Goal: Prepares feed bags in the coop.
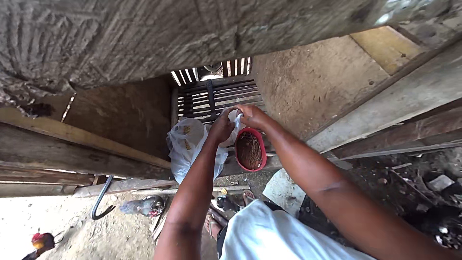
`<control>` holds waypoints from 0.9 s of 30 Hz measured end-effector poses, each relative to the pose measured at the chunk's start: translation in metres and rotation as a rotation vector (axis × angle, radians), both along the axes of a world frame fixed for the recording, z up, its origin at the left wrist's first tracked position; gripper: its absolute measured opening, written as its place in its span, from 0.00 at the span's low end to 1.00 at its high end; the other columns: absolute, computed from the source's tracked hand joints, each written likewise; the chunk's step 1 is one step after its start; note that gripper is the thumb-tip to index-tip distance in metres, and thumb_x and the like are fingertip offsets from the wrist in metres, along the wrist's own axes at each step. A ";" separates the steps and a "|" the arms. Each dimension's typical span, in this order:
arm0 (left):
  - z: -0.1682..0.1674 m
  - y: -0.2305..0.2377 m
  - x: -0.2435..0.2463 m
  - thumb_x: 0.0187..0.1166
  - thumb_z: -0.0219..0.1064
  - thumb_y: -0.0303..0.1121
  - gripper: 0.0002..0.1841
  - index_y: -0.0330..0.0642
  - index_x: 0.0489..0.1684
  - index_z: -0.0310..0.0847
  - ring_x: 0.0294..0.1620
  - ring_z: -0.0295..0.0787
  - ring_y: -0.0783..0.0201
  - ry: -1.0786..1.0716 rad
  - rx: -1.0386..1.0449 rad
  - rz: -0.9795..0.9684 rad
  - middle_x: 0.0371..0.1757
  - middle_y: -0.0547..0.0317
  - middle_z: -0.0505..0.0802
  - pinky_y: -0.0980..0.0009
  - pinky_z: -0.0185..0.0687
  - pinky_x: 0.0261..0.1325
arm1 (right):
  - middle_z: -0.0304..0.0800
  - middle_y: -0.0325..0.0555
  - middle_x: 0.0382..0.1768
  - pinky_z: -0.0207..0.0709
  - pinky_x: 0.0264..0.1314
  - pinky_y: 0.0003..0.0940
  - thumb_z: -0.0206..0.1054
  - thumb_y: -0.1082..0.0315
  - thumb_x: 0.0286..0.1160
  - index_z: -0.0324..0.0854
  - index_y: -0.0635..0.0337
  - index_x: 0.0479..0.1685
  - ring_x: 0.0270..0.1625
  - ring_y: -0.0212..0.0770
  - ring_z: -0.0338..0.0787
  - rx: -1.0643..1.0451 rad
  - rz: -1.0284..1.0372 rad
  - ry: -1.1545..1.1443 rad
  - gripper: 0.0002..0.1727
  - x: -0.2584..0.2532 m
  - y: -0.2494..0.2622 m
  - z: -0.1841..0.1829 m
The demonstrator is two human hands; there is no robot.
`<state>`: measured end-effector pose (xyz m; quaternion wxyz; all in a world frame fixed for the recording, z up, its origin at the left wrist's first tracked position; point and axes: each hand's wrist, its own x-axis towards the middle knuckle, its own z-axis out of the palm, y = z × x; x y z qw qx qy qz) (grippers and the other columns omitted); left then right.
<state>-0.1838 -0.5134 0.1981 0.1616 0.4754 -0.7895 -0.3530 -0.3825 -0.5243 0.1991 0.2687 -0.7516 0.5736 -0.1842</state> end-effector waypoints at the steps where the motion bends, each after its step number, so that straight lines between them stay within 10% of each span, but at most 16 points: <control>1: -0.001 -0.003 0.003 0.85 0.65 0.37 0.27 0.48 0.83 0.69 0.50 0.91 0.41 -0.037 0.019 -0.008 0.53 0.38 0.91 0.38 0.86 0.56 | 0.93 0.50 0.55 0.81 0.66 0.62 0.64 0.74 0.74 0.80 0.52 0.75 0.59 0.54 0.91 -0.017 0.014 0.031 0.26 0.000 -0.003 -0.004; 8: -0.001 -0.029 0.028 0.81 0.64 0.35 0.10 0.41 0.46 0.88 0.42 0.88 0.53 0.053 0.088 -0.001 0.40 0.48 0.91 0.47 0.83 0.49 | 0.92 0.49 0.55 0.84 0.64 0.57 0.61 0.73 0.77 0.90 0.52 0.58 0.60 0.51 0.91 -0.244 -0.133 0.021 0.17 0.009 -0.008 -0.011; 14: -0.011 0.009 0.074 0.81 0.70 0.41 0.11 0.53 0.55 0.82 0.36 0.84 0.62 0.572 0.188 0.184 0.61 0.57 0.88 0.65 0.82 0.32 | 0.95 0.45 0.55 0.84 0.66 0.49 0.60 0.74 0.79 0.94 0.54 0.47 0.59 0.44 0.92 -0.449 -0.356 -0.204 0.14 0.005 0.024 -0.032; 18: 0.014 0.020 0.090 0.82 0.69 0.39 0.07 0.47 0.41 0.79 0.15 0.69 0.64 0.451 0.082 0.122 0.24 0.56 0.80 0.70 0.65 0.18 | 0.93 0.50 0.56 0.83 0.63 0.57 0.62 0.73 0.76 0.92 0.57 0.44 0.60 0.51 0.92 -0.262 -0.453 -0.035 0.11 -0.014 0.049 -0.035; 23: 0.030 0.039 0.098 0.77 0.69 0.32 0.06 0.43 0.45 0.86 0.45 0.88 0.63 0.314 -0.171 -0.060 0.53 0.56 0.89 0.63 0.89 0.42 | 0.92 0.54 0.57 0.82 0.68 0.52 0.61 0.73 0.78 0.92 0.62 0.48 0.63 0.51 0.90 -0.445 -0.589 -0.048 0.12 -0.010 0.063 0.013; 27: 0.032 0.052 0.090 0.75 0.71 0.31 0.05 0.41 0.41 0.86 0.61 0.87 0.62 0.395 -0.244 -0.055 0.60 0.56 0.88 0.61 0.89 0.60 | 0.95 0.47 0.47 0.89 0.61 0.39 0.55 0.78 0.78 0.91 0.63 0.37 0.53 0.38 0.93 -0.633 -0.139 -0.493 0.15 0.034 0.037 0.058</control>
